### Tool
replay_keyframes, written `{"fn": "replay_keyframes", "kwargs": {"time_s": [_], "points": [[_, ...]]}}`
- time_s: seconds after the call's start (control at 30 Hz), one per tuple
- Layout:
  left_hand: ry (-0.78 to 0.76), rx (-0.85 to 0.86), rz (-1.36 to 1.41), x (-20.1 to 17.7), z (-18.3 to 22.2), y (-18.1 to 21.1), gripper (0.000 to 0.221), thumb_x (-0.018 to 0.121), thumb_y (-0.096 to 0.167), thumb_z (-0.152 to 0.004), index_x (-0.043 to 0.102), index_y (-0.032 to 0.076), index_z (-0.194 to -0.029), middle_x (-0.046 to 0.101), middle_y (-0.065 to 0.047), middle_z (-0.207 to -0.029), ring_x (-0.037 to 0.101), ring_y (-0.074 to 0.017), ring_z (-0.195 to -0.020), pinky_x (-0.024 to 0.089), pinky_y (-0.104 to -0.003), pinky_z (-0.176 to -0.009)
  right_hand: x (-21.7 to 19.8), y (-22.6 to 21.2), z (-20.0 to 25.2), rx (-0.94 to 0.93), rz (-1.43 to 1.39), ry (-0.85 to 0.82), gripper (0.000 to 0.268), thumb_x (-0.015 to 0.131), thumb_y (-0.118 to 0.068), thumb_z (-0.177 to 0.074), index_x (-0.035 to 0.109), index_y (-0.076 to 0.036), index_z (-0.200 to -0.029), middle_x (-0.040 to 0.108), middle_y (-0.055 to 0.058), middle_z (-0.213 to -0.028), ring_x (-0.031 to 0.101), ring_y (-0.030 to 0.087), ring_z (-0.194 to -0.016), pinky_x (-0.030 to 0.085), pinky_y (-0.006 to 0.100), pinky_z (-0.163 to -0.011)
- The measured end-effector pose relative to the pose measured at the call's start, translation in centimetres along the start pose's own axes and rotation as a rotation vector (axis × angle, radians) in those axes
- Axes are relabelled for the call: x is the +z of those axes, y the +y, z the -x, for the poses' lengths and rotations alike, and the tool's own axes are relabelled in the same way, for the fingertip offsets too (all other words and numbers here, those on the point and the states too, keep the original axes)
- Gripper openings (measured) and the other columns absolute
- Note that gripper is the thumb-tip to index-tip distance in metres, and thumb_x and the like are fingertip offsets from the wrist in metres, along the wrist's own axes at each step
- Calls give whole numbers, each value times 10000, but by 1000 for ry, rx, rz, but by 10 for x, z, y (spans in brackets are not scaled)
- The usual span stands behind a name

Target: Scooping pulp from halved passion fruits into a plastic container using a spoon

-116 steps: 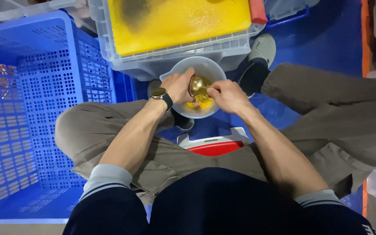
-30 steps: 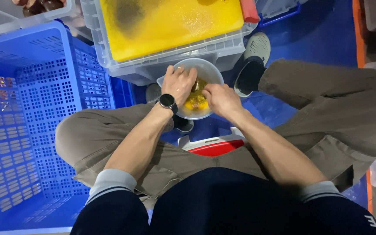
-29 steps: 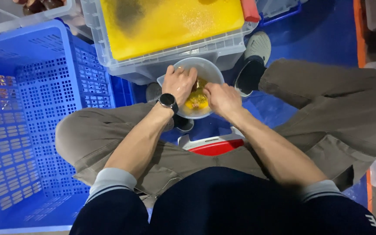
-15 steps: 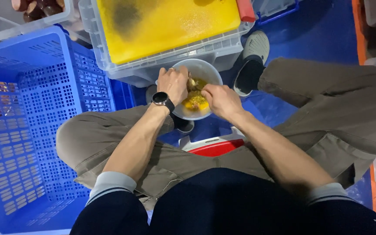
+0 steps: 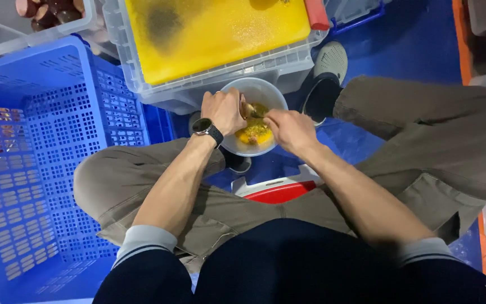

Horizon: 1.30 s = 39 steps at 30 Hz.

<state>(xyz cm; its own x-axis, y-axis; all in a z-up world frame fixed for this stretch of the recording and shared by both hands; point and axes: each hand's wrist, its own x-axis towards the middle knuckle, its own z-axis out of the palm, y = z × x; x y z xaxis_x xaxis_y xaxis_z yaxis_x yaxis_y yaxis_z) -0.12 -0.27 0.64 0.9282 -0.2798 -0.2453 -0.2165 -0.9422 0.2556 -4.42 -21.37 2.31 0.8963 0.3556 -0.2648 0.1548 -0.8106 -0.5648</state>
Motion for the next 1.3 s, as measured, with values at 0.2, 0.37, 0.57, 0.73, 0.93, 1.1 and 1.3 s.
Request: {"fn": "replay_keyframes", "kwargs": {"time_s": [0.2,0.37,0.57,0.73,0.93,1.1,1.3], "points": [[-67,-10,65,-15,2,5,361,768,377,-750,595,117,-931,743,-108,-810,739,-382,-877,435,-421,-783,2,5,-5,27,218,115,252,504,-306,-1038,702,-176,-952,710,79,-825,742,356,-820,605,509,-714],[-11,37,-67,4,-2,-1,340,746,368,-773,617,99,-935,731,-145,-789,727,-390,-848,440,-450,-789,-1,5,-4,49,21,23,275,493,-362,-1059,725,-215,-1036,753,70,-934,742,355,-937,600,512,-774],[-34,13,-98,8,1,3,275,746,351,-767,655,122,-890,727,-142,-764,727,-376,-799,420,-415,-788,31,16,-3,-157,348,233,232,462,-292,-1028,618,-217,-873,632,12,-762,703,249,-721,571,386,-617],[-230,-193,290,-7,-2,1,356,823,417,-666,764,108,-833,763,-224,-868,733,-456,-916,515,-391,-750,29,23,-3,-331,589,445,229,468,-284,-1059,579,-259,-860,523,-94,-738,644,103,-679,530,244,-559],[-310,-341,674,8,-3,-7,474,882,334,-573,811,38,-937,762,-221,-961,732,-355,-975,539,-366,-827,24,25,-1,-337,650,537,218,494,-241,-1040,565,-256,-835,486,-92,-743,606,114,-686,495,244,-567],[-262,-216,527,3,-3,-14,841,911,322,-596,535,26,-1288,683,-269,-1205,655,-455,-1187,541,-528,-998,2,12,2,21,53,211,305,480,-376,-1073,701,-210,-945,675,51,-817,717,339,-851,582,476,-715],[60,51,209,13,-1,-15,572,804,317,-694,488,197,-1156,653,-98,-987,674,-419,-1026,565,-508,-747,1,9,-11,234,-186,-76,308,548,-381,-1026,797,-205,-1072,782,81,-989,733,330,-1013,581,487,-839]]}}
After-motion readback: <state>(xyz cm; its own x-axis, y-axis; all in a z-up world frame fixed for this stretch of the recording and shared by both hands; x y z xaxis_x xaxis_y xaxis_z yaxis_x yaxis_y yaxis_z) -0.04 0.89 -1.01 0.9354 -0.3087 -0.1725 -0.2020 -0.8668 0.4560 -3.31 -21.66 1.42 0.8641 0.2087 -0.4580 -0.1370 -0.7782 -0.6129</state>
